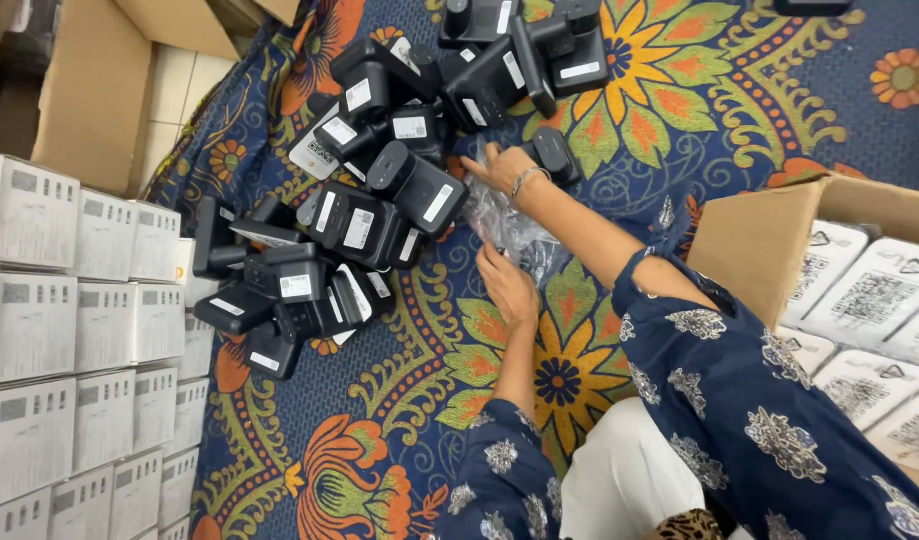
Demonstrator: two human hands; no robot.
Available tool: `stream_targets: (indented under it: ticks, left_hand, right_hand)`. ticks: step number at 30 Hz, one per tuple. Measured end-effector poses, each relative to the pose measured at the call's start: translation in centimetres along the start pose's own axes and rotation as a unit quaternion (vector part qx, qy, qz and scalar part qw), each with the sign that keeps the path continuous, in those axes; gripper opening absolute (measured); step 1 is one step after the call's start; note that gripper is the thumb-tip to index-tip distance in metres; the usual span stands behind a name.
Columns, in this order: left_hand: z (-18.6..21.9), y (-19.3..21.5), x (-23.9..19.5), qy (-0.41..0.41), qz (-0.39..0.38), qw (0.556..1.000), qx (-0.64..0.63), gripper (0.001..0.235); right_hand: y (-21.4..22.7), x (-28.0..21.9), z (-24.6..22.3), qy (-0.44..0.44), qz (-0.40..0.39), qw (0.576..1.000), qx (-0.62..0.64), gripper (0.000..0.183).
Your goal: The person packages small electronic devices into plastic bags and places them into cardboard boxes.
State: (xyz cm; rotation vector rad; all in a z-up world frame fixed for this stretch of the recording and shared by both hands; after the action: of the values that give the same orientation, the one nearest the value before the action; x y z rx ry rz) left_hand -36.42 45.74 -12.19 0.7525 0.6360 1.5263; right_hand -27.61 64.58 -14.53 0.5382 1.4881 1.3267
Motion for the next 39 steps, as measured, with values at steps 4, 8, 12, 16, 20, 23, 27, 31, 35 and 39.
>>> stream_targets:
  ticks: [4, 8, 12, 16, 20, 23, 27, 31, 35, 39]
  left_hand:
    - [-1.2, -0.8, -0.1, -0.024, 0.009, 1.0, 0.002, 0.057]
    - [-1.6, 0.7, 0.5, -0.036, -0.041, 0.998, 0.009, 0.058]
    - [-8.5, -6.6, 5.6, -0.084, -0.118, 0.988, 0.045, 0.054]
    - [-0.4, 0.6, 5.7, -0.063, -0.11, 0.987, 0.1, 0.04]
    - [11.5, 7.4, 5.2, -0.202, -0.084, 0.965, 0.142, 0.03]
    - [20.2, 11.6, 2.0, -0.347, -0.093, 0.926, 0.116, 0.038]
    - [28.5, 14.1, -3.4, -0.448, -0.161, 0.875, 0.084, 0.043]
    - [35.0, 16.6, -9.1, -0.495, -0.202, 0.843, 0.053, 0.034]
    - [39.7, 18.7, -13.1, -0.523, -0.285, 0.796, -0.11, 0.02]
    - [41.2, 17.8, -14.9, -0.324, -0.512, 0.762, -0.228, 0.015]
  right_hand:
    - [7.0, -13.9, 2.0, -0.044, -0.011, 0.997, 0.067, 0.156]
    - [8.6, -25.7, 5.7, -0.156, 0.219, 0.921, 0.281, 0.149]
    - [5.5, -36.5, 9.9, -0.147, 0.401, 0.69, 0.584, 0.125]
    - [8.9, -47.2, 4.5, -0.01, 0.391, 0.381, 0.838, 0.104]
    - [6.9, -54.4, -0.1, 0.104, 0.42, 0.146, 0.89, 0.069]
    - [5.8, -57.9, -1.9, 0.071, 0.439, 0.095, 0.89, 0.045]
    - [6.3, -61.4, -4.2, -0.008, 0.472, 0.124, 0.873, 0.037]
    - [7.5, -64.4, -5.0, -0.03, 0.498, 0.151, 0.853, 0.032]
    - [9.3, -67.7, -5.5, -0.16, 0.518, 0.206, 0.815, 0.034]
    - [7.0, -69.6, -5.3, -0.186, 0.566, 0.211, 0.775, 0.036]
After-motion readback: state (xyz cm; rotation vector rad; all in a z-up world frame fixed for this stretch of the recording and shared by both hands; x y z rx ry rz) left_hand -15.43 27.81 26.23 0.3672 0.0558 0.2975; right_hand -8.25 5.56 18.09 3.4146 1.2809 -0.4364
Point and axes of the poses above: each hand's wrist, its own x-axis towards the middle knuckle, its own y-axis out of the back of the hand, z = x × y, the point moved 5 cm from there along x, towards the middle knuckle, and after that the axes turned 9 degrees about -z, right-handed, at the moved point
